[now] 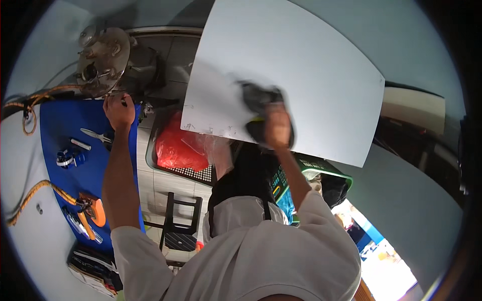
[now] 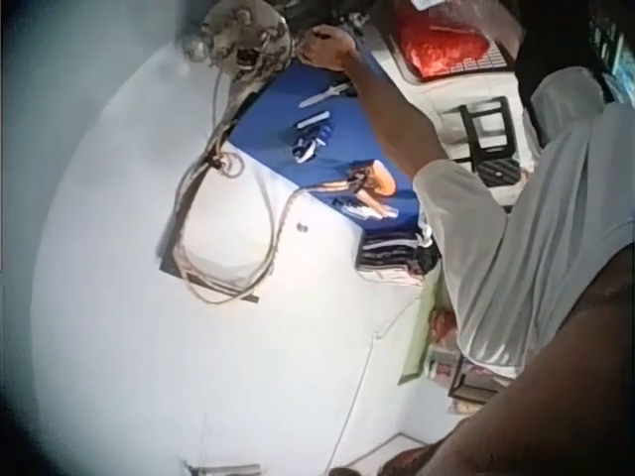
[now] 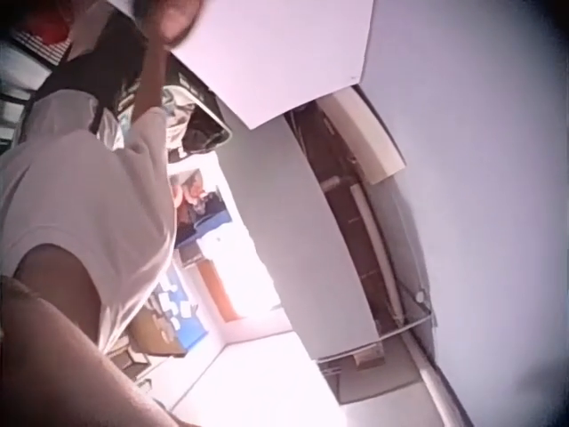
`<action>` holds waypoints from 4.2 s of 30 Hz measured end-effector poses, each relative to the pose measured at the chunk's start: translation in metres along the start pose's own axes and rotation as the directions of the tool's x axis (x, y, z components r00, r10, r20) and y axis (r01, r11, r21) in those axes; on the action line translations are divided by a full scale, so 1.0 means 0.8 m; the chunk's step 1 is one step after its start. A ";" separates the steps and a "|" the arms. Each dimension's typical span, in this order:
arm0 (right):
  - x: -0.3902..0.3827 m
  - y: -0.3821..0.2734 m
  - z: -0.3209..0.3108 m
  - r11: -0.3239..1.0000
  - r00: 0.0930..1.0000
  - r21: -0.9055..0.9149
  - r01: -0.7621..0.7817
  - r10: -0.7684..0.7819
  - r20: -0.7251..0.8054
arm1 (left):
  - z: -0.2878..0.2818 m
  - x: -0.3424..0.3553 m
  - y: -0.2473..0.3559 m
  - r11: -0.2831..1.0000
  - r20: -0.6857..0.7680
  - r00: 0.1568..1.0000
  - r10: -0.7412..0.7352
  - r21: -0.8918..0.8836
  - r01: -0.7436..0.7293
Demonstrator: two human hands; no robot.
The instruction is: Cleaning a white curved board with a cloth and cleaning spray.
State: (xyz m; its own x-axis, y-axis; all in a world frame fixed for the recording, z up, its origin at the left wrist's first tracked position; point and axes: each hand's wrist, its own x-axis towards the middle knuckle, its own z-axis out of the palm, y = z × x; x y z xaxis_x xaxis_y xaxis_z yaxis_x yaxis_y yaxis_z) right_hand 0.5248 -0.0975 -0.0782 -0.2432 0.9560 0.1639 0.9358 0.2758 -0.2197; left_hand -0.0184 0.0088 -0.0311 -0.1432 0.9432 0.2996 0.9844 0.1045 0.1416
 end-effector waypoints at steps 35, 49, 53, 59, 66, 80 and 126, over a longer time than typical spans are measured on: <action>0.104 -0.081 0.046 0.931 0.893 0.073 -0.357 0.363 -0.266 | 0.007 -0.001 -0.010 0.988 0.090 0.996 0.023 0.153 -0.037; 0.051 0.283 0.023 0.649 0.593 -0.152 -0.746 0.543 -0.594 | -0.010 0.003 0.016 0.999 -0.010 1.000 -0.004 0.043 0.004; 0.137 0.185 0.068 0.720 0.624 -0.356 -0.596 0.136 -0.769 | -0.015 0.002 0.021 0.999 0.025 0.999 -0.036 -0.003 0.036; 0.225 -0.183 0.086 0.977 0.990 0.168 0.133 -0.121 -0.077 | -0.018 0.004 0.023 1.000 -0.011 1.000 -0.013 0.016 0.013; 0.196 0.041 0.045 0.973 0.958 -0.057 0.225 -0.231 -0.167 | -0.018 0.004 0.023 0.998 -0.051 0.999 -0.016 -0.064 0.013; 0.355 -0.105 0.116 0.946 0.958 0.167 0.277 -0.260 -0.118 | -0.018 0.000 0.018 1.000 0.015 1.000 0.004 -0.013 -0.004; 0.508 0.167 0.054 0.966 0.918 0.252 -0.050 0.143 -0.369 | -0.018 -0.008 -0.007 0.989 0.255 0.965 0.052 0.124 -0.086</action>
State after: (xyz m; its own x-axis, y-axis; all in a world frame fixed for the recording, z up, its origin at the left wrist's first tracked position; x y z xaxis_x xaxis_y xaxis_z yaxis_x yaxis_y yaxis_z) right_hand 0.5401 0.3320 -0.0826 0.0046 0.8807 0.4736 0.8522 0.2443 -0.4627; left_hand -0.0247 -0.0021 -0.0199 -0.0606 0.9966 0.0557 0.9981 0.0608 -0.0029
